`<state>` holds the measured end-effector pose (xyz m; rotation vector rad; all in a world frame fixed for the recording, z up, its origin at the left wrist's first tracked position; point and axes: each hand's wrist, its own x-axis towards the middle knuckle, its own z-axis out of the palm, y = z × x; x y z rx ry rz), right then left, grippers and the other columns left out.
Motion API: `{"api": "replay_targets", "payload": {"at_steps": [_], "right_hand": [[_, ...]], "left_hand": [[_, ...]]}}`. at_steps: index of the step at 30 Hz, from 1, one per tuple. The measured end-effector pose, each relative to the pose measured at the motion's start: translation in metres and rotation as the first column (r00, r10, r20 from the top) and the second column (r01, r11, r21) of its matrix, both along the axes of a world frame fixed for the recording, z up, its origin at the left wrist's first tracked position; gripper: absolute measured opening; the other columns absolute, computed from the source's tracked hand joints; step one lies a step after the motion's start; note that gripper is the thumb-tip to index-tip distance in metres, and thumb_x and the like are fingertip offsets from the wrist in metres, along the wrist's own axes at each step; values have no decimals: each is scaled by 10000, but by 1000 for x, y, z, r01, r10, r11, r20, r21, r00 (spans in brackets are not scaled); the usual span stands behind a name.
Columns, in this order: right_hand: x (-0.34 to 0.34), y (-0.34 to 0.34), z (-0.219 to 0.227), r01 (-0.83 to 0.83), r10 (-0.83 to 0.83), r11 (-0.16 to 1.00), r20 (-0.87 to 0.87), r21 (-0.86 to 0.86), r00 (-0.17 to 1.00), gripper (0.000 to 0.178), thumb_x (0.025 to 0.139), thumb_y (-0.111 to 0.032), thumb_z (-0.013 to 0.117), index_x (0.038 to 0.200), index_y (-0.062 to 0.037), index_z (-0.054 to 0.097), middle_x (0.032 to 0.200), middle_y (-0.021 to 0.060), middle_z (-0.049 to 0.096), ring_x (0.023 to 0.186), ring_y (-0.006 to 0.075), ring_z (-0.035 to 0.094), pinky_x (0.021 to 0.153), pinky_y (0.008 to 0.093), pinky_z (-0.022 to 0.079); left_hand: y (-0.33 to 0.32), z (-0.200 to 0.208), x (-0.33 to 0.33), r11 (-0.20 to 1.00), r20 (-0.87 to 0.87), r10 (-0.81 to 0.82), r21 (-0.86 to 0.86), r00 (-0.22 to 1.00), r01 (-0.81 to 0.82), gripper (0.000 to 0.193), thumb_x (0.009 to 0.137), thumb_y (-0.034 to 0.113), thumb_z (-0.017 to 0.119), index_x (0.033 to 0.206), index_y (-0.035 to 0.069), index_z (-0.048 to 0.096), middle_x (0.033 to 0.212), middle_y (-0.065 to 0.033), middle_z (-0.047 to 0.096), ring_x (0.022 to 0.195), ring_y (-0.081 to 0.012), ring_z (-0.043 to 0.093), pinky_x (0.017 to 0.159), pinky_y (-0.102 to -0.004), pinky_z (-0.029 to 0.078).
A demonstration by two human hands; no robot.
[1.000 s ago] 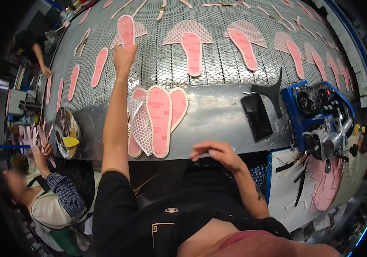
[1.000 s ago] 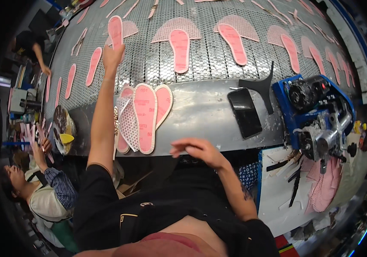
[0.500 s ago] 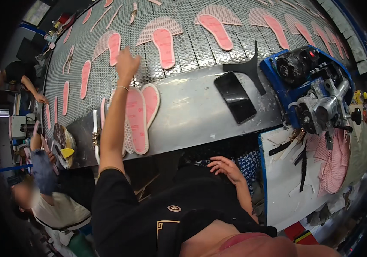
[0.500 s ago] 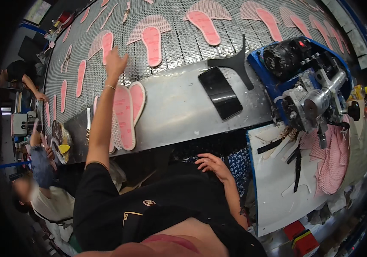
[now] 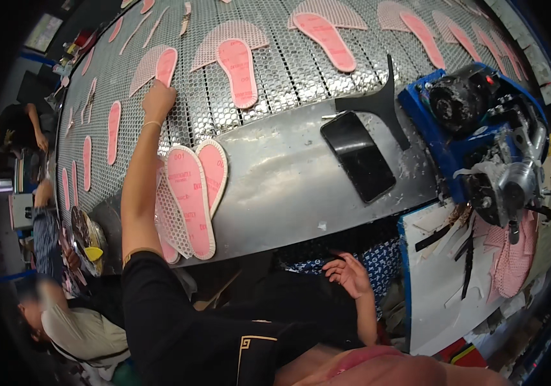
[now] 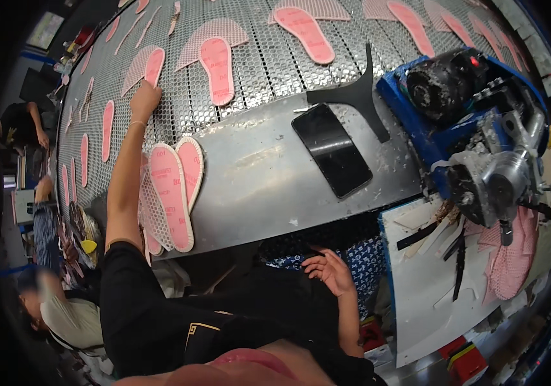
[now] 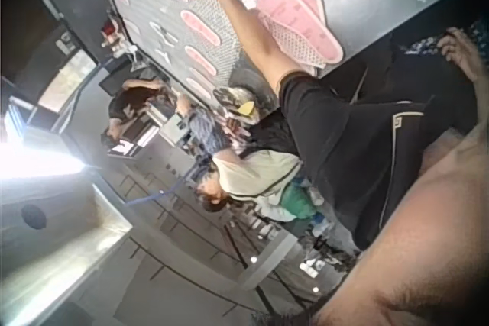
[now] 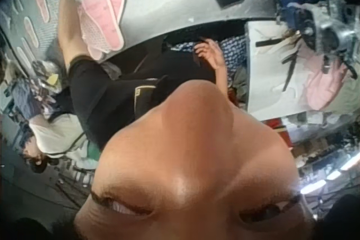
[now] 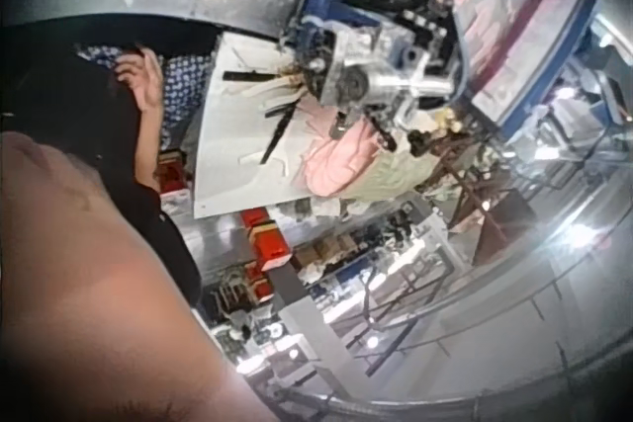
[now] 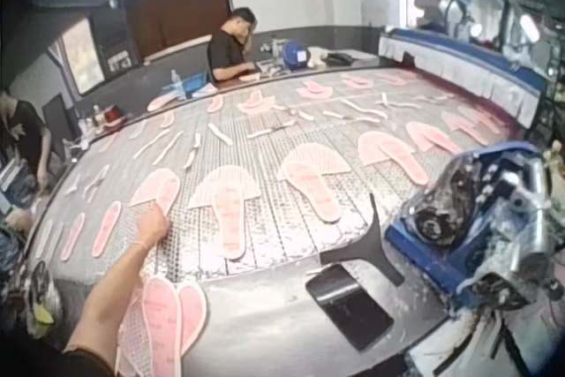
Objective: The person assembles pink flip-flops by picking up pink insoles and white mesh straps from a conveyor belt. They place the insoles on a metal table and attach the straps using a sewing machine. The process is repetitive, involving picking, placing, and sewing components one at a time.
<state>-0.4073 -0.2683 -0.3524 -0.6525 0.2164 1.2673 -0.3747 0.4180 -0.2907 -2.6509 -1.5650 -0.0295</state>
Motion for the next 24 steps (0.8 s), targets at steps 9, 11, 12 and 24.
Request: {"api": "replay_targets", "payload": {"at_steps": [9, 11, 12, 24], "right_hand": [[6, 6, -12, 4, -19, 994, -134, -112, 991, 338, 1014, -272, 369, 989, -2, 571, 1044, 329, 613, 889, 340, 643, 750, 370, 532], [7, 8, -15, -10, -5, 992, -124, -126, 992, 338, 1006, -265, 380, 951, 5, 575, 1042, 338, 611, 885, 347, 643, 750, 376, 531], [6, 6, -22, -19, 3, 992, -121, -125, 993, 340, 1003, -263, 384, 949, 13, 576, 1042, 341, 610, 883, 348, 643, 751, 379, 531], [7, 12, -11, -99, 98, 995, -32, -31, 995, 403, 1009, -284, 398, 1096, 66, 577, 1016, 256, 650, 858, 257, 662, 764, 339, 532]], "left_hand": [[-59, 72, -15, 997, 279, -70, 31, 958, 64, 833, 692, 379, 679, 1280, -123, 369, 1005, -314, 636, 933, -453, 634, 815, -483, 495], [-48, 75, -19, 998, 318, -53, 31, 947, 46, 888, 691, 396, 681, 1337, -106, 336, 1012, -308, 638, 943, -440, 638, 818, -479, 494], [-46, 74, -19, 1000, 280, -20, 0, 960, 20, 903, 691, 404, 681, 1350, -100, 326, 1022, -309, 636, 950, -440, 637, 826, -478, 493], [16, 19, -25, 976, 33, -218, -2, 975, 218, 878, 740, 576, 643, 1299, -71, 446, 1205, -325, 559, 1121, -461, 549, 945, -484, 442]]}}
